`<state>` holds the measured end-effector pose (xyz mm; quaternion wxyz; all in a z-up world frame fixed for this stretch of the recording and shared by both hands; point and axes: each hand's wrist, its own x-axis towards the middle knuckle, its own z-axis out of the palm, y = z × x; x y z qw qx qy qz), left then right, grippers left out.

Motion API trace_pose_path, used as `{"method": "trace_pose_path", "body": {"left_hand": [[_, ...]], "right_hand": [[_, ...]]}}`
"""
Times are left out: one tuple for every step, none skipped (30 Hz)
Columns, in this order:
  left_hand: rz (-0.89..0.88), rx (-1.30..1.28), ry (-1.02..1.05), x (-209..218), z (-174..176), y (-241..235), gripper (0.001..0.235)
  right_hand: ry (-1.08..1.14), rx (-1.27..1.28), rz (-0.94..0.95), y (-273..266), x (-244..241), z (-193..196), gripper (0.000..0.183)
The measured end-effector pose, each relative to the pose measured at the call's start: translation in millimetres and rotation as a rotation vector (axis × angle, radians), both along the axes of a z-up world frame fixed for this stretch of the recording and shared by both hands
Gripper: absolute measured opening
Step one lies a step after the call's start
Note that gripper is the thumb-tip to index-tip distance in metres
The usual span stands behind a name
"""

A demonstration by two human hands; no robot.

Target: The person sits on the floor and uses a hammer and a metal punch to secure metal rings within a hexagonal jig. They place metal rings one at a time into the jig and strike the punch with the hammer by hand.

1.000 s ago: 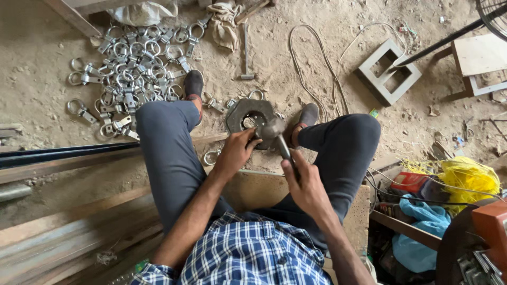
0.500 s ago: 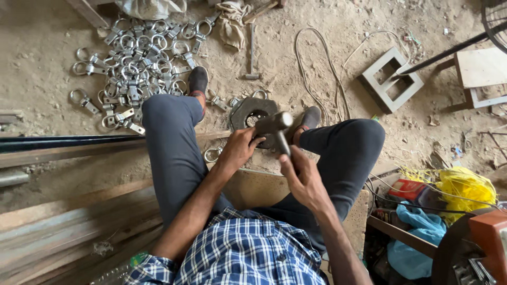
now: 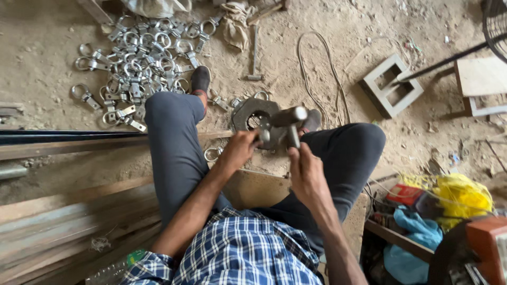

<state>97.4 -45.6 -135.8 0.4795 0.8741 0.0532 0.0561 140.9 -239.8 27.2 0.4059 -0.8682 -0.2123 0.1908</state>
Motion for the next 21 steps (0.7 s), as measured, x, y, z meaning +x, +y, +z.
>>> {"method": "trace_pose_path", "body": {"left_hand": [[0.004, 0.067, -0.069, -3, -6, -3, 0.036], [0.001, 0.127, -0.131, -8, -12, -8, 0.041], [-0.006, 0.085, -0.052, -9, -16, -8, 0.039], [-0.006, 0.045, 0.027, -8, -19, -7, 0.037], [-0.006, 0.004, 0.105, -7, -19, -6, 0.035], [0.005, 0.012, 0.059, -9, -18, -5, 0.035], [0.015, 0.02, 0.014, -10, -15, -5, 0.036], [0.019, 0.027, -0.032, -10, -11, -4, 0.038], [0.048, 0.028, -0.01, -8, -7, -1, 0.036], [0.07, 0.019, 0.018, -7, -3, -2, 0.036], [0.091, 0.009, 0.045, -7, 1, -2, 0.035], [0.113, -0.055, 0.005, -8, 7, -1, 0.03], [0.136, -0.12, -0.035, -10, 13, 4, 0.025], [0.161, -0.177, -0.082, -10, 22, 8, 0.021], [0.191, -0.235, -0.047, -11, 31, 8, 0.021], [0.217, -0.285, -0.012, -14, 40, 11, 0.021], [0.244, -0.336, 0.023, -14, 48, 14, 0.021], [0.235, -0.329, -0.005, -13, 54, 14, 0.021], [0.225, -0.321, -0.032, -12, 57, 15, 0.021], [0.221, -0.315, -0.06, -12, 58, 15, 0.021], [0.206, -0.274, -0.049, -11, 56, 16, 0.021]], "right_hand": [[0.039, 0.018, -0.03, -3, 4, 5, 0.025], [0.084, 0.028, -0.068, -8, 5, 13, 0.025], [0.044, 0.068, -0.085, -11, 5, 23, 0.026], [0.003, 0.111, -0.095, -13, 7, 32, 0.027], [-0.038, 0.154, -0.105, -15, 9, 41, 0.027], [-0.021, 0.178, -0.11, -17, 9, 51, 0.028], [-0.003, 0.201, -0.115, -20, 8, 59, 0.029], [0.012, 0.222, -0.127, -22, 8, 64, 0.03], [0.082, 0.229, -0.147, -21, 9, 65, 0.03], [0.154, 0.224, -0.176, -25, 7, 64, 0.03], [0.226, 0.22, -0.205, -31, 5, 61, 0.031], [0.219, 0.202, -0.191, -39, 2, 56, 0.031], [0.213, 0.185, -0.176, -46, -1, 48, 0.032], [0.2, 0.176, -0.158, -52, -1, 39, 0.033], [0.214, 0.142, -0.16, -59, -1, 31, 0.033], [0.227, 0.115, -0.164, -65, -2, 23, 0.032], [0.24, 0.089, -0.167, -70, -4, 18, 0.032], [0.257, 0.067, -0.177, -75, -6, 13, 0.032], [0.274, 0.046, -0.186, -79, -8, 10, 0.032], [0.291, 0.023, -0.19, -81, -8, 8, 0.032], [0.292, 0.054, -0.189, -82, -6, 5, 0.032]]}}
